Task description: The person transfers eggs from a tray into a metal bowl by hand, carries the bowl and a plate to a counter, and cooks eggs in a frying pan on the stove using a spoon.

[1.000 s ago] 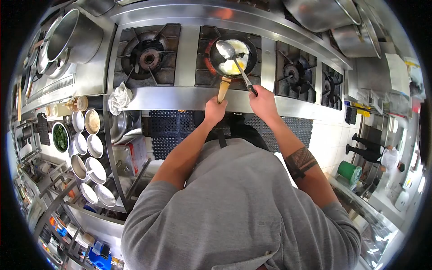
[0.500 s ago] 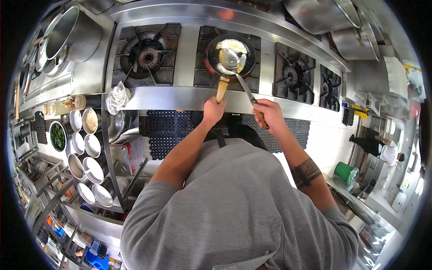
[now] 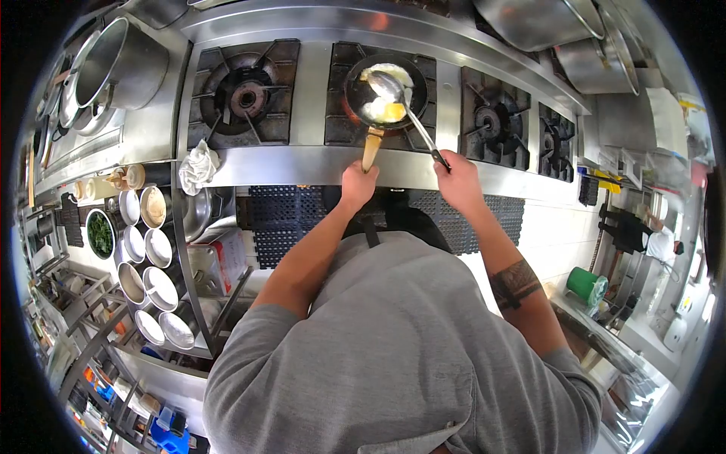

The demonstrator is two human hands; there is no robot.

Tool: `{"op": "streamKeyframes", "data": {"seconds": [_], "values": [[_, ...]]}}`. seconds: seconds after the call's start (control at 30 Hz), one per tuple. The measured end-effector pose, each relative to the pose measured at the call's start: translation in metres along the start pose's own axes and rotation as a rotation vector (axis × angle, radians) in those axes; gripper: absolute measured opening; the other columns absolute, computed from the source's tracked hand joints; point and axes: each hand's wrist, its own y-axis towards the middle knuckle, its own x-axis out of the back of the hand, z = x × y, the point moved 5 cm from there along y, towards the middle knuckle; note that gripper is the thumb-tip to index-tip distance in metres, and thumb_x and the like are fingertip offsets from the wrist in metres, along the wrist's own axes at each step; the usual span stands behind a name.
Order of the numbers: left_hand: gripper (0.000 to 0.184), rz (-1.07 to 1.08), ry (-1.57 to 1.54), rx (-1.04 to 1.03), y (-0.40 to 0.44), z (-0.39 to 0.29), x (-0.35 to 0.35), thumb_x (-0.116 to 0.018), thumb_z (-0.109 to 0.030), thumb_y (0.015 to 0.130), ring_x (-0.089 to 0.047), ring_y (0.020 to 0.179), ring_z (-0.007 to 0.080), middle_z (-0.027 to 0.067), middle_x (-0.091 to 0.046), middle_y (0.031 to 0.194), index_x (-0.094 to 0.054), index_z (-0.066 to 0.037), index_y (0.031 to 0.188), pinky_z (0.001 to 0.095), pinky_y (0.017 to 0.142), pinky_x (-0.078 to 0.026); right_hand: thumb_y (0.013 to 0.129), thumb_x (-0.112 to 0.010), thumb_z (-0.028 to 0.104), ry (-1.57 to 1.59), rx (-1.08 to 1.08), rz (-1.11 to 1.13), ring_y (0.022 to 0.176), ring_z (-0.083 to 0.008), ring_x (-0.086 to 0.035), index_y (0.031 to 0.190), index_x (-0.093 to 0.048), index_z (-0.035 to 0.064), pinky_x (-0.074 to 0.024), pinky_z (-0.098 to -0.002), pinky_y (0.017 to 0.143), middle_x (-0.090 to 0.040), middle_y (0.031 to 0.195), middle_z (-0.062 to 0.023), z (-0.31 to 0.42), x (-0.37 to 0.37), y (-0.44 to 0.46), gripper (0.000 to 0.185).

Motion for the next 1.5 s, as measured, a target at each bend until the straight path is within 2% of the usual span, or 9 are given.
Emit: {"op": "streamKeyframes", "data": {"seconds": [0.07, 0.27, 0.37, 0.53, 0.77, 0.93, 1.07, 1.2, 1.5], "values": [[0.035, 0.049, -0.009, 0.049, -0.004, -0.01, 0.005, -0.068, -0.027, 0.09, -0.07, 0.084, 0.0464, 0.0298, -0.069, 0.084, -0.067, 0.008, 0.09, 0.0507, 0.077, -0.053, 0.091, -0.066, 0.012, -0.012, 0.013, -0.024, 0.093, -0.0469, -0.067, 0.108, -0.068, -0.0014, -0.0544, -0.0515, 0.082, -0.069, 0.099, -0.0282, 0.004, -0.013, 0.012, 0.022], [0.035, 0.056, -0.014, 0.063, -0.001, -0.003, 0.001, -0.068, -0.027, 0.09, -0.07, 0.085, 0.0465, 0.0296, -0.069, 0.084, -0.067, 0.007, 0.091, 0.0506, 0.077, -0.054, 0.093, -0.065, 0.015, -0.017, -0.145, 0.056, 0.091, -0.0499, -0.066, 0.104, -0.066, -0.0021, -0.0531, -0.0529, 0.081, -0.068, 0.092, -0.0293, 0.021, -0.029, 0.027, 0.02], [0.034, 0.06, -0.028, 0.073, 0.0, 0.0, -0.002, -0.068, -0.027, 0.09, -0.07, 0.085, 0.0465, 0.0292, -0.07, 0.085, -0.067, 0.007, 0.092, 0.0507, 0.077, -0.054, 0.094, -0.066, 0.016, -0.074, -0.106, 0.057, 0.077, -0.0423, -0.07, 0.104, -0.066, -0.0024, -0.0559, -0.0493, 0.069, -0.069, 0.081, -0.0242, 0.026, -0.034, 0.025, 0.021], [0.031, 0.005, -0.037, 0.022, 0.003, 0.01, -0.008, -0.071, -0.026, 0.09, -0.067, 0.067, 0.0297, 0.0193, -0.066, 0.072, -0.066, 0.005, 0.089, 0.0437, 0.066, -0.051, 0.097, -0.068, 0.016, 0.688, -0.617, 0.31, 0.054, -0.0134, -0.059, 0.109, -0.068, -0.0022, -0.0426, -0.0293, 0.04, -0.066, 0.08, -0.0084, 0.017, -0.055, 0.001, 0.021], [0.031, 0.018, -0.034, 0.023, 0.001, 0.007, -0.007, -0.071, -0.026, 0.091, -0.066, 0.066, 0.0296, 0.0197, -0.065, 0.071, -0.065, 0.004, 0.087, 0.0441, 0.065, -0.051, 0.096, -0.067, 0.011, 1.004, -0.66, 0.324, 0.053, -0.0156, -0.059, 0.112, -0.065, -0.0069, -0.0426, -0.0297, 0.041, -0.066, 0.083, -0.01, 0.0, -0.034, -0.017, 0.024], [0.03, 0.025, -0.034, 0.023, 0.002, 0.008, -0.006, -0.071, -0.025, 0.091, -0.067, 0.066, 0.0307, 0.0201, -0.066, 0.071, -0.065, 0.004, 0.087, 0.0445, 0.065, -0.051, 0.095, -0.067, 0.013, 0.334, -0.57, 0.254, 0.059, -0.0183, -0.063, 0.114, -0.069, -0.0016, -0.0482, -0.0339, 0.049, -0.065, 0.076, -0.0126, -0.03, 0.012, -0.027, 0.024], [0.03, 0.007, -0.01, 0.008, 0.0, 0.0, -0.003, -0.07, -0.025, 0.09, -0.067, 0.067, 0.0315, 0.0201, -0.066, 0.072, -0.065, 0.004, 0.086, 0.0448, 0.065, -0.051, 0.093, -0.067, 0.012, -0.218, 0.054, -0.08, 0.089, -0.0421, -0.069, 0.119, -0.067, -0.001, -0.0552, -0.049, 0.078, -0.069, 0.098, -0.0237, -0.026, 0.043, -0.03, 0.03], [0.03, 0.022, -0.024, 0.02, 0.0, 0.002, -0.005, -0.07, -0.025, 0.09, -0.067, 0.067, 0.032, 0.0206, -0.066, 0.073, -0.065, 0.005, 0.086, 0.0451, 0.065, -0.051, 0.093, -0.067, 0.011, -0.168, 0.117, -0.143, 0.089, -0.0441, -0.068, 0.117, -0.068, 0.0009, -0.0551, -0.0492, 0.077, -0.07, 0.102, -0.0236, -0.022, 0.035, -0.02, 0.027], [0.033, 0.027, 0.0, 0.011, 0.0, 0.001, -0.001, -0.071, -0.027, 0.091, -0.067, 0.068, 0.0307, 0.0197, -0.066, 0.072, -0.065, 0.005, 0.087, 0.0439, 0.065, -0.05, 0.093, -0.068, 0.019, 0.161, -0.323, 0.134, 0.08, -0.0372, -0.071, 0.109, -0.072, 0.0014, -0.0543, -0.044, 0.073, -0.072, 0.086, -0.0221, 0.004, -0.027, 0.023, 0.024]]}}
